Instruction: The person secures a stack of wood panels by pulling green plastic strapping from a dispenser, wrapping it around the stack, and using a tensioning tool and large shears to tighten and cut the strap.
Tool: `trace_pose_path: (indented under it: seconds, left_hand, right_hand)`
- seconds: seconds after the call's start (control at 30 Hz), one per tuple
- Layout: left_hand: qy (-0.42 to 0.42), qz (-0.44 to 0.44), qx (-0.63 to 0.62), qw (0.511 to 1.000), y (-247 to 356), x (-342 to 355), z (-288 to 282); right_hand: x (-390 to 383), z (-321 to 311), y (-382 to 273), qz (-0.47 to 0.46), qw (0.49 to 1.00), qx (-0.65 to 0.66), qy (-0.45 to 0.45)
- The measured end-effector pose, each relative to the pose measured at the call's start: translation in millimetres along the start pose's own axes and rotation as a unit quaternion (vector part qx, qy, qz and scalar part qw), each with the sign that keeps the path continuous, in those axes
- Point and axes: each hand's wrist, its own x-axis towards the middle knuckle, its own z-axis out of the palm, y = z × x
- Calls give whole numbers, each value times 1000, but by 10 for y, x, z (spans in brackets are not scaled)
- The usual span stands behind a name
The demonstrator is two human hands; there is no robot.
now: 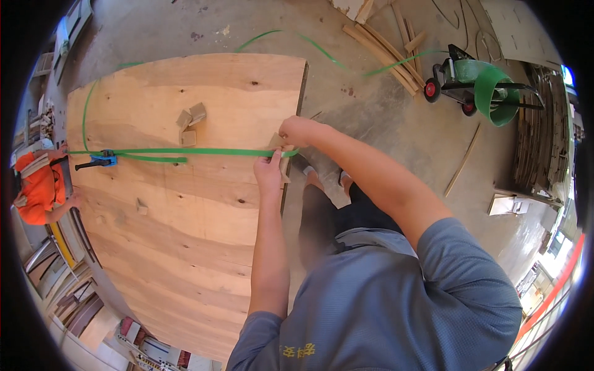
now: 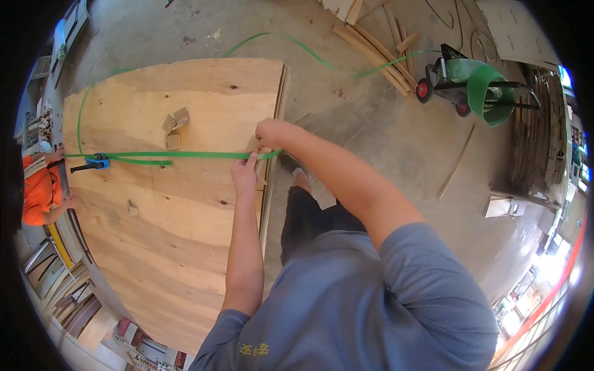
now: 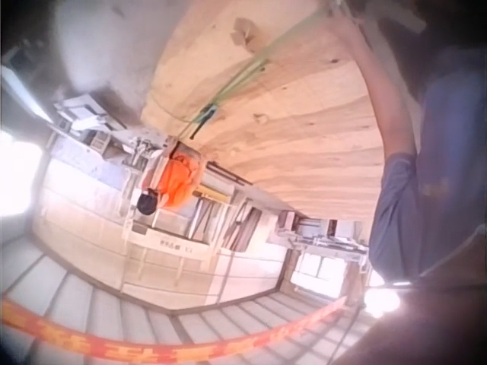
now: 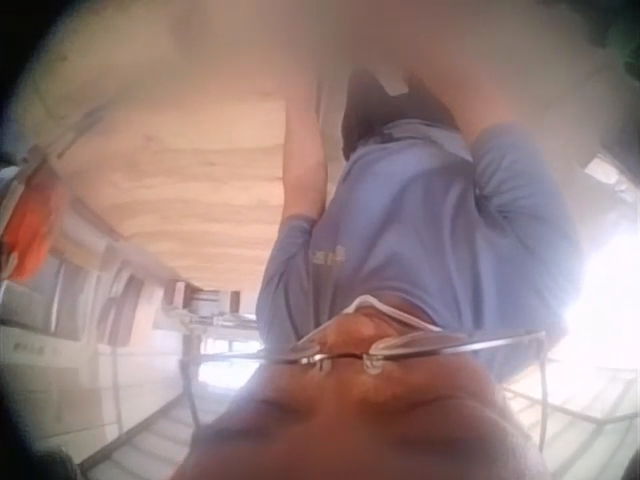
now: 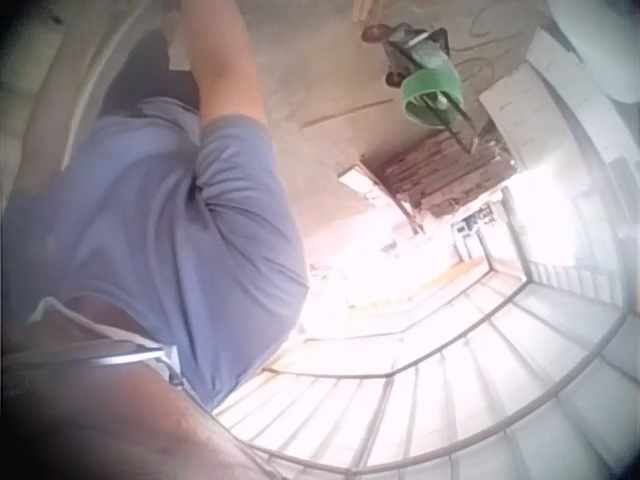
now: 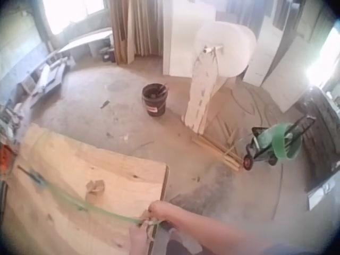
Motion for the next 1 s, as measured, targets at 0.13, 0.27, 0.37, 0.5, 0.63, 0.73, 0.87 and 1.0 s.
trace_pose_path:
  seconds: [0.13,0.27,0.37,0.5,0.63,0.73,0.87,1.0]
  left_hand:
    - [-22,91,80,992,24,133,-104]
    - [-37,72,103,991,123,142,55]
    - [-14,93,201,975,-227,323,-107]
    - [18,96,109,989,-355,307,52]
    - [41,74,155,984,-277,216,63]
    - [45,60,178,981,-162,100,135]
    - [101,51,146,983,-234,-166,-50]
    - [86,34,72,993,-188,-93,117]
  right_hand:
    - [-88,-4,-22,-31,999,-31,-21]
    - [-332,209,-81,32,990,47,133]
    - [-498,372,-111,63,963,115,235]
    - [-544,520,86,33,959,137,245]
    - [-544,486,151,42,961,165,219]
    - [-594,508,353,70,963,203,163]
    - [-885,713,465,44,934,229,270]
    - [-965,750,371,-11,911,254,324]
